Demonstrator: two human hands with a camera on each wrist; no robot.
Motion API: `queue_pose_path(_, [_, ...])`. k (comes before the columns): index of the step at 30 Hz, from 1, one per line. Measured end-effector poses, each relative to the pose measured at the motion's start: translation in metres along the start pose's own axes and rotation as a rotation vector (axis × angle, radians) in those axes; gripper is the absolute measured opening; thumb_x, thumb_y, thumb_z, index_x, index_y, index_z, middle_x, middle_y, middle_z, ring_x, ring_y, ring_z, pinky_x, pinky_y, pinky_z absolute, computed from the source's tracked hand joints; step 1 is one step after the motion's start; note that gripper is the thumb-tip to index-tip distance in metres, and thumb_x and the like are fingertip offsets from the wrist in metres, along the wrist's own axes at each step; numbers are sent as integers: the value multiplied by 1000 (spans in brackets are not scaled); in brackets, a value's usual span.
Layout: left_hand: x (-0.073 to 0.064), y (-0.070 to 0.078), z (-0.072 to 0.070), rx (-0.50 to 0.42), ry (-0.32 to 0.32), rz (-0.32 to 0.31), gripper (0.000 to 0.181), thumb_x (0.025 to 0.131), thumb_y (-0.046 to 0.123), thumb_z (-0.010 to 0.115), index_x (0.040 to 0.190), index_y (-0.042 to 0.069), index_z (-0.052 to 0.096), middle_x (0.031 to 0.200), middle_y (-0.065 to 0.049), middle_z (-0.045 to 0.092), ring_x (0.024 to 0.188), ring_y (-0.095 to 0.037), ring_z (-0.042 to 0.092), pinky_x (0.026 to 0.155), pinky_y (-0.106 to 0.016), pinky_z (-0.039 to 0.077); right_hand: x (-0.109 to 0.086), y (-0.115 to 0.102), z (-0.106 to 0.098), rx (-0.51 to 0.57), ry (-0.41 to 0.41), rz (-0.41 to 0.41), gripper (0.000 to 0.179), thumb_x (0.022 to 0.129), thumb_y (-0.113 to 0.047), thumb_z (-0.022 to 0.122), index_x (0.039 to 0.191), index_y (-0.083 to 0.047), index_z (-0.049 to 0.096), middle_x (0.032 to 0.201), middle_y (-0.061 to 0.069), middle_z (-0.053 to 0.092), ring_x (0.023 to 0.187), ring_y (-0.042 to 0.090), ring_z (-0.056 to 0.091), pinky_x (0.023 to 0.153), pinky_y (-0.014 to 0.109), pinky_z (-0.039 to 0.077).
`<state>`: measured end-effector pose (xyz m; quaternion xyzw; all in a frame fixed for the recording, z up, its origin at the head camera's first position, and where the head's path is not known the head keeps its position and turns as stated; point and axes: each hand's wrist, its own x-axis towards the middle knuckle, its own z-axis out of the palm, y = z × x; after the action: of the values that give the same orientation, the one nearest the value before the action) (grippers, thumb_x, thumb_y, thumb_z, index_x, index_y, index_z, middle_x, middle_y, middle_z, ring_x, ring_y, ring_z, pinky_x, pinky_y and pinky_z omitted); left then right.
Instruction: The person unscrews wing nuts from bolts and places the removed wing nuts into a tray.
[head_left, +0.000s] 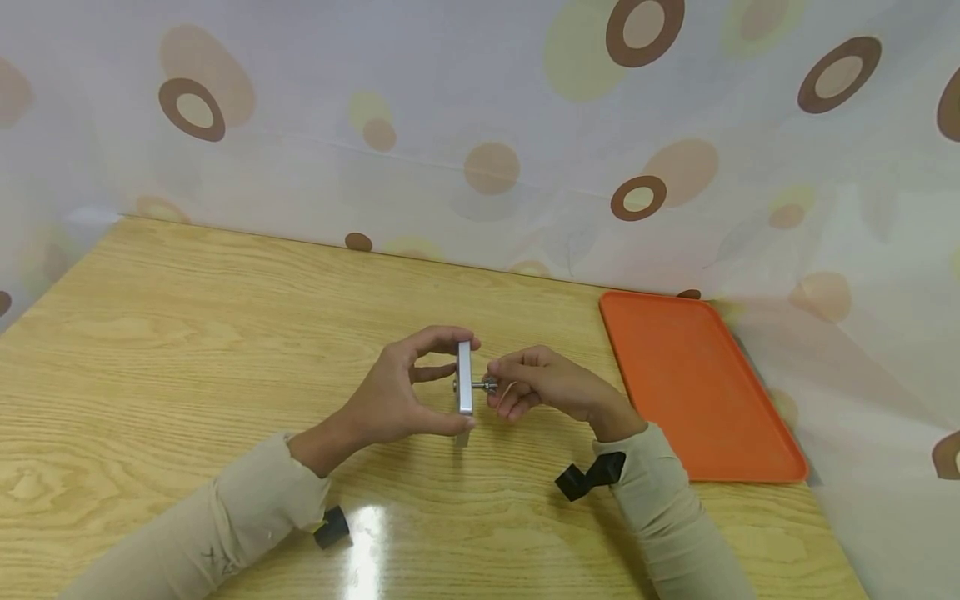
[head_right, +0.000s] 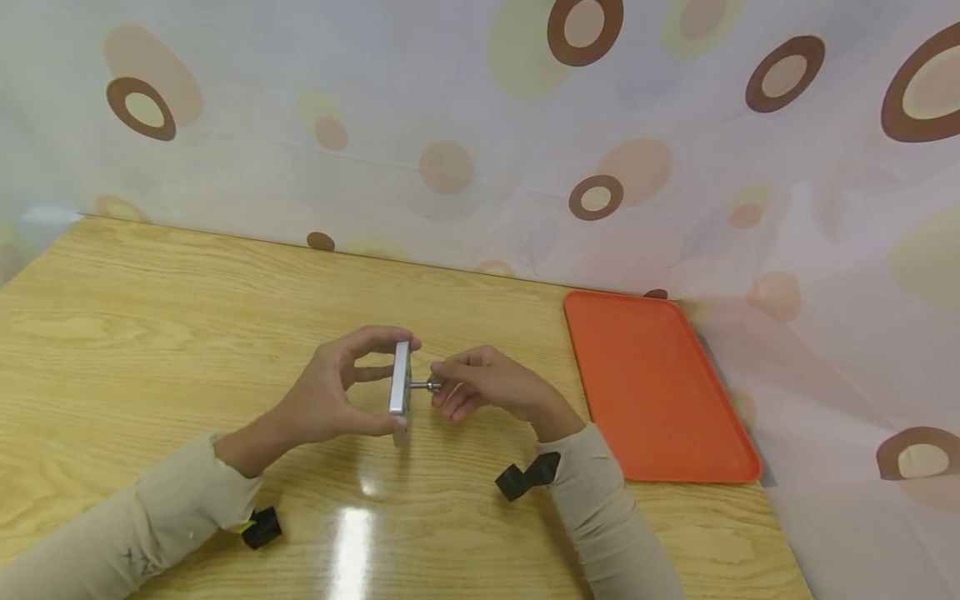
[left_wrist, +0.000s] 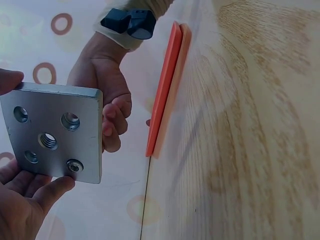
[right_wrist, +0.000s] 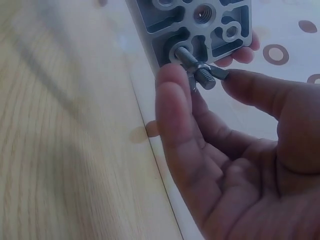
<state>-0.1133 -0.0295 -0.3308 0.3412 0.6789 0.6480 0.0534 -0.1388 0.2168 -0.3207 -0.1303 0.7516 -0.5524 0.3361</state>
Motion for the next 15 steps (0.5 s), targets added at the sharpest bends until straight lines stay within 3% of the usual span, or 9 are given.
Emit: queue_pose_path(15, [0, 0, 0, -1, -4, -4, 75, 69, 0, 86, 135, 4, 53, 136, -14, 59, 126, -29, 55, 104, -44, 56, -3, 2, -5, -6, -69, -102, 31, 100, -13, 57, 120, 11, 56, 91, 0, 69, 80, 12, 69, 77, 31, 64])
